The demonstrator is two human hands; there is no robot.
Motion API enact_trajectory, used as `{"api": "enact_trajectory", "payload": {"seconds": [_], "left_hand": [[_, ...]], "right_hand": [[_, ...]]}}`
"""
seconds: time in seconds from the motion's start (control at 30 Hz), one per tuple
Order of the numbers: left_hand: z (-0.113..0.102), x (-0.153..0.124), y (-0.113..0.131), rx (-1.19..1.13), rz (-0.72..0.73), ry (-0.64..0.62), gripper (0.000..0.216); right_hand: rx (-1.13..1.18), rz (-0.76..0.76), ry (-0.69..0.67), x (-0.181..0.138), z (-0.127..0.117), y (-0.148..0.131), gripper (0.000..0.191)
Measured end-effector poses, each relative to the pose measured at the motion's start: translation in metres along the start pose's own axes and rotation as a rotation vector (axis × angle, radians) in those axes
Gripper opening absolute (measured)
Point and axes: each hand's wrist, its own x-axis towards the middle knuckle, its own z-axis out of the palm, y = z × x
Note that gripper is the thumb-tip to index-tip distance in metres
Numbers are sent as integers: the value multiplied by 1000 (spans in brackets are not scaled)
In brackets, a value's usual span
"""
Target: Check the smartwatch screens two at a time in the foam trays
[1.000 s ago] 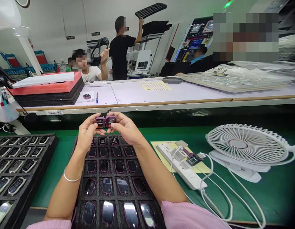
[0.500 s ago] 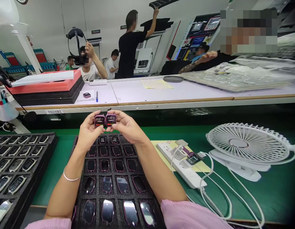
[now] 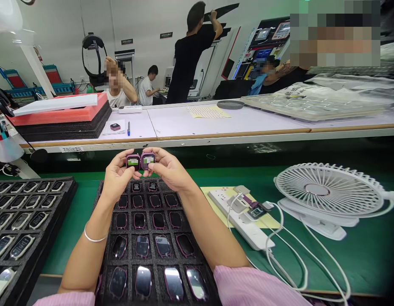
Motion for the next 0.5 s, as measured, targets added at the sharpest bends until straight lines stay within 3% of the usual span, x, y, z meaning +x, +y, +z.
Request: {"api": "enact_trajectory", "payload": {"seconds": [0.5], "left_hand": [[1, -2, 3, 24, -20, 27, 39]], "right_hand": [[-14, -5, 9, 1, 1, 2, 33]]}}
